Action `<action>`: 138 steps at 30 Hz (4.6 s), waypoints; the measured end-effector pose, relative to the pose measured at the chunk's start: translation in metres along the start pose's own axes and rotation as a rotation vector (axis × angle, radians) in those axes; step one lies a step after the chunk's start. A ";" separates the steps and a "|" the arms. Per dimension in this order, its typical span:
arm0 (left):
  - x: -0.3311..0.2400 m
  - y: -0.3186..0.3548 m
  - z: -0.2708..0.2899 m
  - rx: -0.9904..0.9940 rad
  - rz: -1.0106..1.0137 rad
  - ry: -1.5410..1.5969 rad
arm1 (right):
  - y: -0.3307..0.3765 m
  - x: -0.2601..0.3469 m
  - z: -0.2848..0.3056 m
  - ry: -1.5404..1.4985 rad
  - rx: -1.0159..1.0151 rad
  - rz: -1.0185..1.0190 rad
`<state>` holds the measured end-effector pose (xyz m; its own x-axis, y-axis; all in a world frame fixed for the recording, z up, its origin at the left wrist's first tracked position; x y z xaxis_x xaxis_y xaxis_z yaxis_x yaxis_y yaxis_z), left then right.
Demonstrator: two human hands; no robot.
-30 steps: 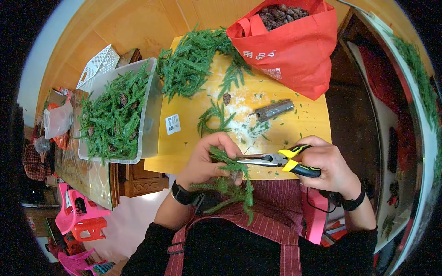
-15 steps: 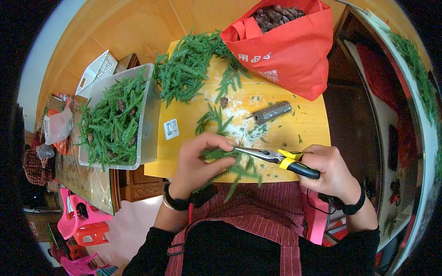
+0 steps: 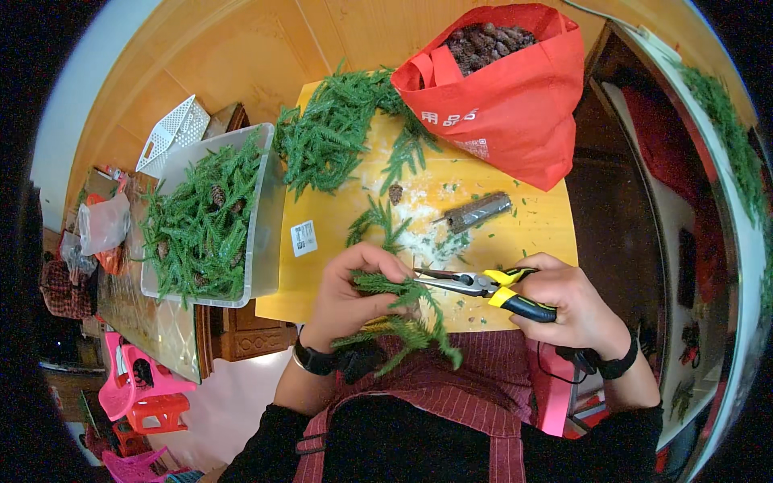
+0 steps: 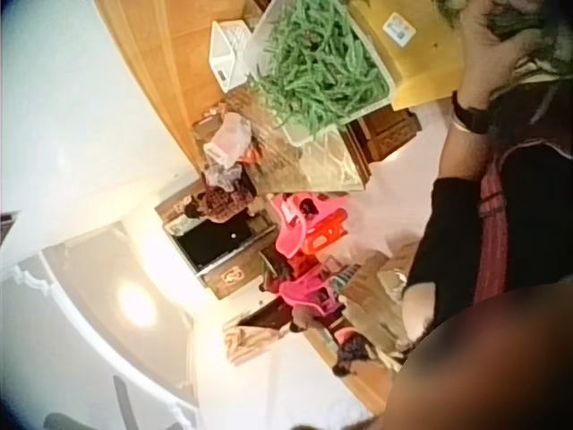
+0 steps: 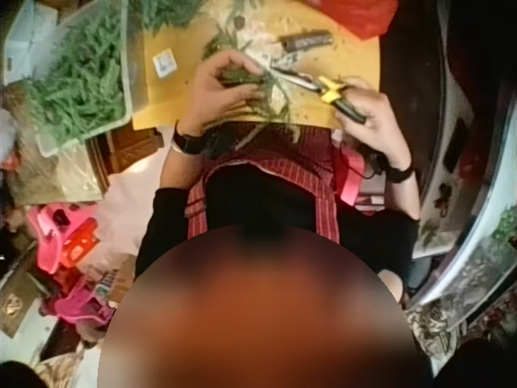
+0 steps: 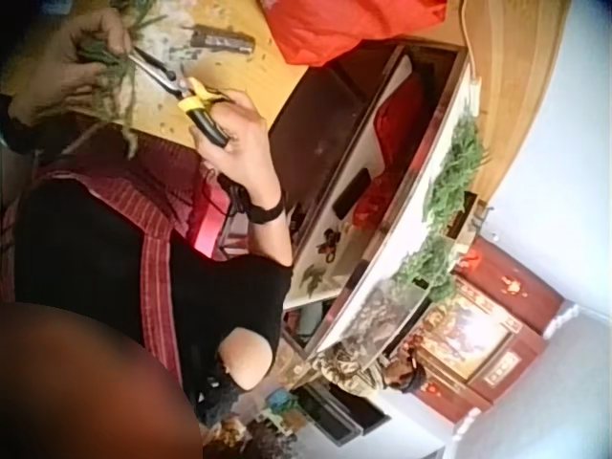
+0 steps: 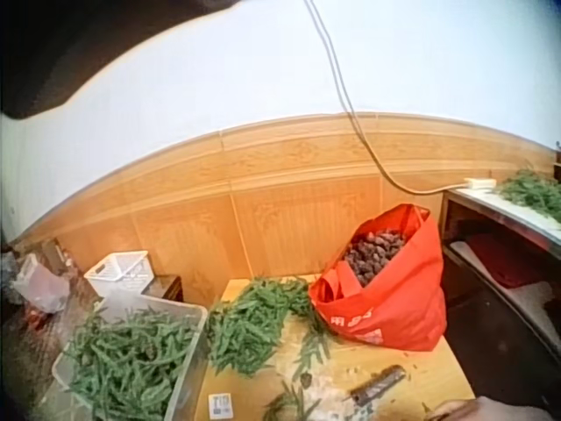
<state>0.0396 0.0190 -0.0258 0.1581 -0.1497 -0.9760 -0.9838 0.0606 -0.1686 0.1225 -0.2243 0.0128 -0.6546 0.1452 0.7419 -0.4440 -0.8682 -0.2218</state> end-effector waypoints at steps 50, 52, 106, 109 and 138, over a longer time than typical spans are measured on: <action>0.008 0.004 -0.006 -0.148 -0.092 -0.245 | 0.007 -0.005 -0.014 0.069 -0.083 -0.116; 0.000 0.006 -0.010 -0.180 -0.291 -0.659 | 0.006 -0.001 -0.015 0.113 -0.081 -0.231; 0.002 0.005 -0.008 -0.131 -0.092 -0.125 | 0.012 -0.017 -0.022 -0.113 -0.059 -0.088; 0.008 0.003 -0.011 -0.007 0.159 0.389 | 0.009 -0.017 -0.022 -0.176 -0.068 -0.043; 0.009 0.002 -0.013 0.036 0.198 0.596 | 0.014 -0.023 -0.025 -0.224 0.013 -0.048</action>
<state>0.0382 0.0051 -0.0334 -0.1112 -0.6559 -0.7466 -0.9845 0.1752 -0.0073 0.1160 -0.2275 -0.0236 -0.4798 0.0785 0.8738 -0.4627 -0.8688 -0.1760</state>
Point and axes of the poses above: each hand's wrist, its own y-axis away from the middle knuckle, its own z-axis out of the back of the hand, x = y × z, the point moved 2 cm from there along -y, towards the middle knuckle, and after that the axes turned 4 degrees about z, right-handed, at the moved point
